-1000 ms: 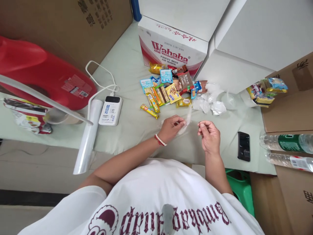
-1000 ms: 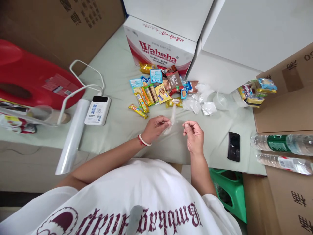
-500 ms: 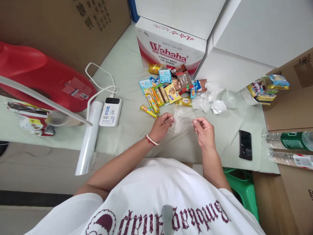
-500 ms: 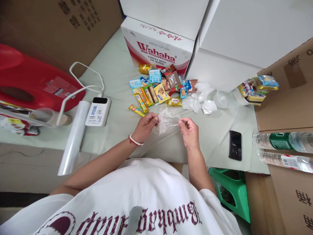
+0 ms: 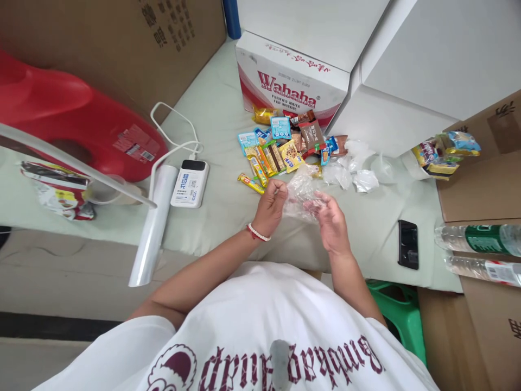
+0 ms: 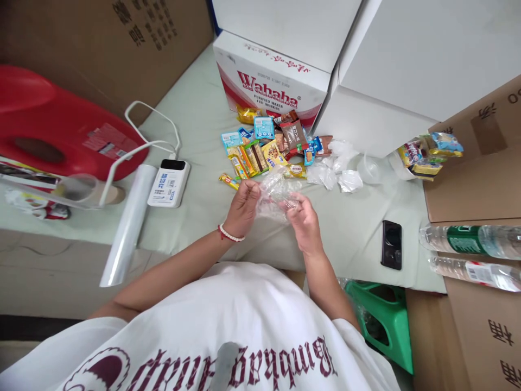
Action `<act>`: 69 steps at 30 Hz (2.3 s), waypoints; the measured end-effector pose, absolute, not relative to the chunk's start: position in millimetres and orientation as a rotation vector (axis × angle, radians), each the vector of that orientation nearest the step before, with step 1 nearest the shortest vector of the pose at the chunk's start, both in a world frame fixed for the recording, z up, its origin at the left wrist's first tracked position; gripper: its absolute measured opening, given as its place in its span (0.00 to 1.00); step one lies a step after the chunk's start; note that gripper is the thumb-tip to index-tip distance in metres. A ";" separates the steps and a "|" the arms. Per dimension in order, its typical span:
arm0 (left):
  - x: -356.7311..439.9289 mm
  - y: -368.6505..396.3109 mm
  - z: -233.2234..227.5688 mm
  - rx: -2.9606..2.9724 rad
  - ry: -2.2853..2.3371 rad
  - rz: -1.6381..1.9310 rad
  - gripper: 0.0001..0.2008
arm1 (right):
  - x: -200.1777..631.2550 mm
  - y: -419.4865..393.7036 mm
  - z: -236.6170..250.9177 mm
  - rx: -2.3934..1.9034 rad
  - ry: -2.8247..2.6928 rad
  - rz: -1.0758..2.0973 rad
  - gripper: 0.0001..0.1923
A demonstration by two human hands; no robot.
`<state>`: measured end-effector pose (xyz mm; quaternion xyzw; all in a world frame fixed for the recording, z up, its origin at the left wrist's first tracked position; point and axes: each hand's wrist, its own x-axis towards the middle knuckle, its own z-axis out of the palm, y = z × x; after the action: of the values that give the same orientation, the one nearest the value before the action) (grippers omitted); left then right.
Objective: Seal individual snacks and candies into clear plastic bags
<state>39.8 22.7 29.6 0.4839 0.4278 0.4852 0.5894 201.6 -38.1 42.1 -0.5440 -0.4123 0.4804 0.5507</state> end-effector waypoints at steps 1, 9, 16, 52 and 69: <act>40.9 21.9 31.3 1.095 0.965 1.182 0.26 | 198.2 -38.6 40.0 -1.324 -0.985 1.137 0.29; 20.8 31.7 43.2 0.470 0.594 0.532 0.27 | 204.3 -35.3 53.3 -1.265 -0.890 1.041 0.16; 14.0 31.9 51.1 0.830 0.580 0.601 0.20 | 218.8 -47.3 68.7 -1.377 -0.978 1.068 0.15; -62.0 30.6 -36.1 2.366 0.744 0.423 0.13 | 307.3 -61.2 25.4 -1.568 -1.830 0.694 0.16; -88.3 24.7 -25.3 2.114 0.985 0.691 0.05 | 270.4 -5.8 -12.4 -1.698 -0.862 0.942 0.16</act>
<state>-88.3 24.7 -25.3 0.8150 0.3799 0.2663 0.3473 270.4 -5.8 -12.4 -0.6982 -0.3544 0.3873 0.4867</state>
